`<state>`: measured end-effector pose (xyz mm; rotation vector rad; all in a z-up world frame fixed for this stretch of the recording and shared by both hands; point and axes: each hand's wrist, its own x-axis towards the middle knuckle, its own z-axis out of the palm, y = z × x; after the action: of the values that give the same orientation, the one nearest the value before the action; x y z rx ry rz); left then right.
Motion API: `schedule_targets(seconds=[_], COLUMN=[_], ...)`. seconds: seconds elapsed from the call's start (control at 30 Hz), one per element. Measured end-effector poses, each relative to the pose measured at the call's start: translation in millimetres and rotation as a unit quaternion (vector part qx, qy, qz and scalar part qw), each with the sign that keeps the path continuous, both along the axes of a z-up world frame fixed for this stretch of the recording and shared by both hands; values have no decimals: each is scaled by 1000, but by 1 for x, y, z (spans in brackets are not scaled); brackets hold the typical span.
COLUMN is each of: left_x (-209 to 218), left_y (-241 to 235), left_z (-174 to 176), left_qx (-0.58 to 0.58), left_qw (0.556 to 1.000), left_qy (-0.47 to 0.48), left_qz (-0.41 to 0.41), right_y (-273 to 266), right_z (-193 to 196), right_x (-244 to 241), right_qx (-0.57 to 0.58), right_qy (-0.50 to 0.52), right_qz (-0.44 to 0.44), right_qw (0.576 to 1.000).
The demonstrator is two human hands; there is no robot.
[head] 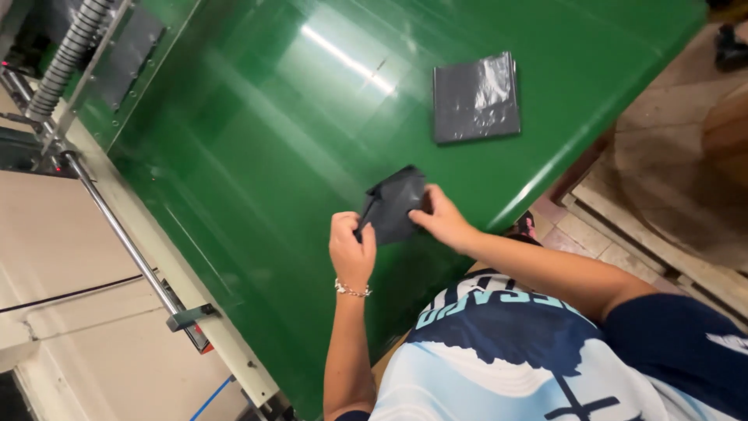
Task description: Picking up plastic bags from a conveyor belt, folding them into a compact shape, and stacking them into a storage crate.
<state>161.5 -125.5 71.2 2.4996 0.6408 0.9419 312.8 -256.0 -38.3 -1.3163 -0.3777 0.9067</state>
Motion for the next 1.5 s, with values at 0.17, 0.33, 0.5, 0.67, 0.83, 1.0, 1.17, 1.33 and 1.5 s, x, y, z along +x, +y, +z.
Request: schedule_targets(seconds=[0.17, 0.33, 0.5, 0.67, 0.83, 1.0, 1.17, 1.33, 1.5], left_x=[77, 160, 235, 265, 269, 280, 294, 299, 278], left_y=[-18, -21, -11, -10, -12, -15, 3, -39, -113], left_z=[2, -16, -47, -66, -89, -80, -99, -60, 9], left_qx=[-45, -79, -100, -123, -117, -32, -139, -176, 9], left_qw=[997, 994, 987, 978, 967, 969, 940, 974, 996], left_qy=[-59, -29, 56, 129, 185, 189, 242, 90, -34], left_qz=[-4, 64, 114, 109, 133, 158, 198, 113, -85], right_y=[-26, -40, -31, -32, -40, -40, -45, -65, -103], right_z=[52, 19, 47, 36, 45, 60, 61, 84, 118], right_x=[94, 194, 253, 274, 283, 284, 281, 293, 301], right_qx=[63, 56, -52, -90, -150, -309, -335, -281, 1], right_qy=[-35, -115, -165, -153, -168, -360, -410, -542, -677], right_qz=[1, -23, -67, -59, -7, 106, 119, 64, 47], right_qw=[997, 992, 983, 982, 974, 874, 840, 789, 735])
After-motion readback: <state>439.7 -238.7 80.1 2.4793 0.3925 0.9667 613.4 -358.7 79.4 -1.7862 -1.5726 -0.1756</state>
